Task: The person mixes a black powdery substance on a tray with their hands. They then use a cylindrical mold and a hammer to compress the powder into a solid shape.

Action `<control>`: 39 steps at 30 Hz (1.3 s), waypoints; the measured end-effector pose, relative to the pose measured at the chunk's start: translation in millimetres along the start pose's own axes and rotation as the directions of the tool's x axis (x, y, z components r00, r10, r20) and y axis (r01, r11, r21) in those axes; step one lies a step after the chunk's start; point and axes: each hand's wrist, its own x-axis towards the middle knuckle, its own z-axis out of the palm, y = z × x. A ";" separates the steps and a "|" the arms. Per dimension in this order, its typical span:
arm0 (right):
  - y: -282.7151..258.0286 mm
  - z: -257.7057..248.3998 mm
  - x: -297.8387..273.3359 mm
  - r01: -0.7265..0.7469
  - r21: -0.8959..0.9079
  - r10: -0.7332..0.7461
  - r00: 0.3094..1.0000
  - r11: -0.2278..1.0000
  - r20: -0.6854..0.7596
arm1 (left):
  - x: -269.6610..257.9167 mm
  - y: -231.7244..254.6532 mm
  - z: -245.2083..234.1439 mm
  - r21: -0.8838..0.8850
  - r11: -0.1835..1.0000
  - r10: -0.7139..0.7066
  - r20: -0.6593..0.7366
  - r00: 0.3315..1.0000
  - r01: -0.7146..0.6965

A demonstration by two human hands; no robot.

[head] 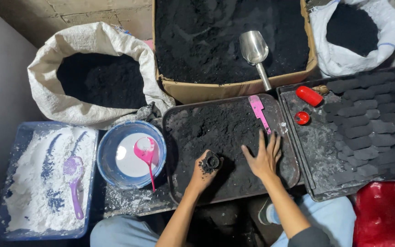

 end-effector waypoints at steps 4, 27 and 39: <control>14.6 29.8 1.5 0.048 -0.084 -0.044 0.998 0.995 0.039 | -0.5 4.5 -1.1 -0.016 1.000 0.007 0.008 1.000 -0.007; -96.1 27.0 -3.9 -0.188 0.939 0.267 0.926 -0.289 0.267 | 3.7 -24.8 3.1 -0.043 0.997 0.071 0.006 0.997 -0.070; -88.7 28.4 -15.8 0.468 0.722 -0.402 0.871 0.509 -0.282 | -10.2 88.1 -31.2 0.166 0.981 0.075 0.168 0.983 -0.103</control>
